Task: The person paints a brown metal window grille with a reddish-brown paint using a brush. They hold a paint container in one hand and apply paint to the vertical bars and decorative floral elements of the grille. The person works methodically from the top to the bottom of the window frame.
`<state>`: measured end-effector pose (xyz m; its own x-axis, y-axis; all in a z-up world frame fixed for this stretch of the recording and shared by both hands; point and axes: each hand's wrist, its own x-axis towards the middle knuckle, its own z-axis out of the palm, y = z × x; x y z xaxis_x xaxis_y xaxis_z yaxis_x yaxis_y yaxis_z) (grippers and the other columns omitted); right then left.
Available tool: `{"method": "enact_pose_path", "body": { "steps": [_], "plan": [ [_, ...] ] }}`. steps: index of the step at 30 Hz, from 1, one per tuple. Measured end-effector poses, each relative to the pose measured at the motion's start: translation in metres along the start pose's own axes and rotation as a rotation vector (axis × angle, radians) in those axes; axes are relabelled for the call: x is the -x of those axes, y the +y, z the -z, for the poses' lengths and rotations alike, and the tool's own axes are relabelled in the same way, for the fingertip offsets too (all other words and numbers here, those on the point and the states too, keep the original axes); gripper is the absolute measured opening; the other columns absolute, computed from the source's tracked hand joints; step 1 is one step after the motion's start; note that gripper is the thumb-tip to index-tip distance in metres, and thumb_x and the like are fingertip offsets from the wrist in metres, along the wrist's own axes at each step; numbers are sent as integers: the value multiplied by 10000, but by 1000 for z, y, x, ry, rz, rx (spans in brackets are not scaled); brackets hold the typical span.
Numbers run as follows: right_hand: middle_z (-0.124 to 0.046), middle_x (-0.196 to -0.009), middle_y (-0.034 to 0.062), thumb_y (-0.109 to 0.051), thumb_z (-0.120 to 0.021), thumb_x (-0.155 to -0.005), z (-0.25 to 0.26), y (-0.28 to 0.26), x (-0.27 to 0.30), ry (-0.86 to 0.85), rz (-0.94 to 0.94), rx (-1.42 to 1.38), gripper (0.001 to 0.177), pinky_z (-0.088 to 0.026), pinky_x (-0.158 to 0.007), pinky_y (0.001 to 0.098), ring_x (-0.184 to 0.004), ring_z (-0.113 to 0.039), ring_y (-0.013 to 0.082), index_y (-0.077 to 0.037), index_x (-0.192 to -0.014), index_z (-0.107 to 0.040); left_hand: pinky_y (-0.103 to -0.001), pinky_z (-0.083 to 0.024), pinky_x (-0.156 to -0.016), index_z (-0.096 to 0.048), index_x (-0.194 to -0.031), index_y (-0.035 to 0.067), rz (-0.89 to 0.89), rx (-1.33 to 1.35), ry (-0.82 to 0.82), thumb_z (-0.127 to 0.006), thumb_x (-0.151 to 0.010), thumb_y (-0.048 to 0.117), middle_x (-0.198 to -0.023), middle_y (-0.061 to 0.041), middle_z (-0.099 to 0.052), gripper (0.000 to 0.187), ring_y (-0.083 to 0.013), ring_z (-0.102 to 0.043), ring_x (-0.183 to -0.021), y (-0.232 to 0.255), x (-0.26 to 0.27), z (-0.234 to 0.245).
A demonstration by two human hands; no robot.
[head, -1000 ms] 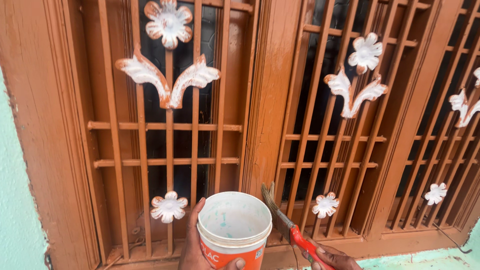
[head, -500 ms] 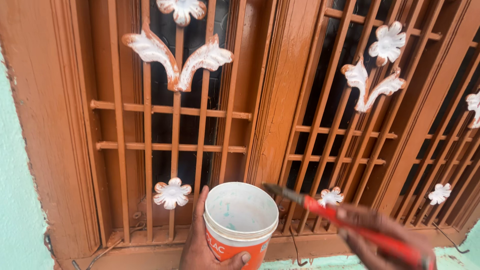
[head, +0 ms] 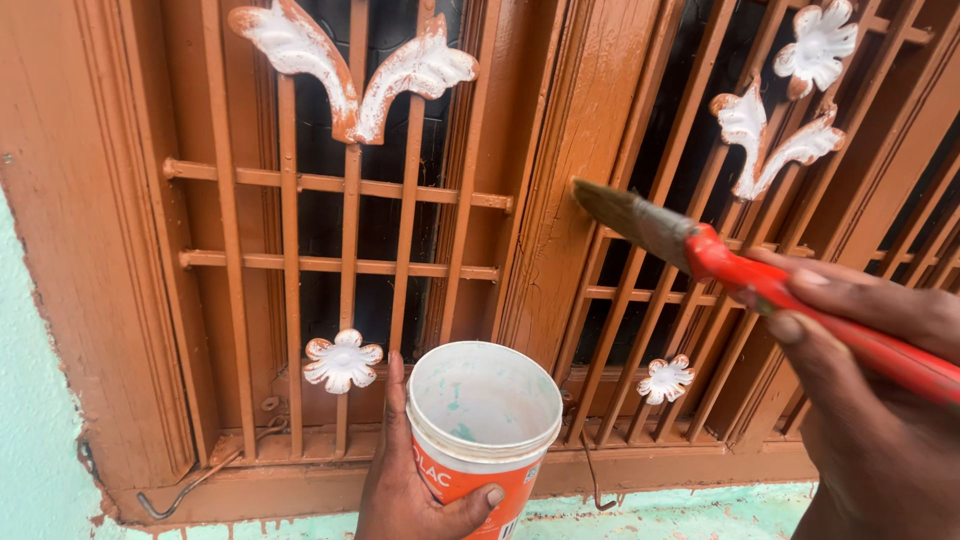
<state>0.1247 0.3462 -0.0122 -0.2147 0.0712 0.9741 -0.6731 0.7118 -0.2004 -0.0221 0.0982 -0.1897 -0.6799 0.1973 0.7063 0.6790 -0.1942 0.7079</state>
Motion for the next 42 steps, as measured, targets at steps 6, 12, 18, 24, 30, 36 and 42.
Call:
{"method": "enact_pose_path", "body": {
  "steps": [6, 12, 18, 24, 30, 36, 42],
  "plan": [
    [-714, -1101, 256, 1, -717, -992, -26, 15, 28, 90, 62, 46, 141, -672, -859, 313, -1072, -768, 327, 15, -1111, -643, -540, -375, -1186, 186, -1588, 50, 9, -29, -1, -854, -695, 482, -1496, -304, -439, 1438, -407, -531, -1410, 1, -2, -1],
    [-765, -1069, 216, 29, -742, -895, -57, 14, 66, -49, 91, 127, 112, -670, -755, 259, -1021, -816, 265, -19, -988, -702, -530, -390, -1182, 216, -1583, 30, -41, -75, 21, -844, -716, 509, -1501, -289, -479, 1451, -388, -562, -1397, 0, 3, 2],
    [-781, -1015, 192, 5, -781, -786, -52, 17, 92, -142, 47, 186, 154, -658, -884, 346, -1050, -790, 269, -24, -925, -721, -524, -396, -1176, 210, -1584, 27, -31, -101, 34, -857, -706, 481, -1489, -286, -479, 1454, -385, -564, -1389, 2, 5, 0],
    [-812, -1012, 141, -19, -824, -707, -39, 26, 112, -197, -188, 279, 234, -667, -839, 345, -1009, -796, 248, -72, -928, -769, -532, -413, -1191, 195, -1591, 22, -68, -63, 7, -862, -734, 440, -1518, -280, -479, 1423, -386, -567, -1405, 2, 17, -2],
    [-825, -984, 116, -65, -815, -723, -12, 58, 135, -218, -189, 256, 208, -656, -866, 347, -934, -821, 220, -100, -925, -782, -558, -324, -1220, 143, -1590, 33, -86, -252, -116, -918, -713, 490, -1544, -270, -450, 1450, -389, -484, -1409, -5, 27, 25],
    [-819, -980, 124, -101, -796, -801, -31, 70, 137, -285, -235, 186, 158, -705, -756, 318, -872, -828, 192, -82, -958, -784, -538, -310, -1223, 90, -1604, 62, 61, -172, -137, -919, -685, 503, -1565, -243, -412, 1435, -369, -460, -1470, -27, 34, 42],
    [-794, -976, 183, -37, -743, -840, -51, 35, 100, -145, -497, 76, 173, -724, -697, 338, -845, -835, 240, -10, -1006, -784, -531, -313, -1215, 71, -1599, 56, 91, -139, -153, -924, -677, 501, -1564, -239, -424, 1428, -360, -462, -1467, -48, 36, 48]
  ]
}}
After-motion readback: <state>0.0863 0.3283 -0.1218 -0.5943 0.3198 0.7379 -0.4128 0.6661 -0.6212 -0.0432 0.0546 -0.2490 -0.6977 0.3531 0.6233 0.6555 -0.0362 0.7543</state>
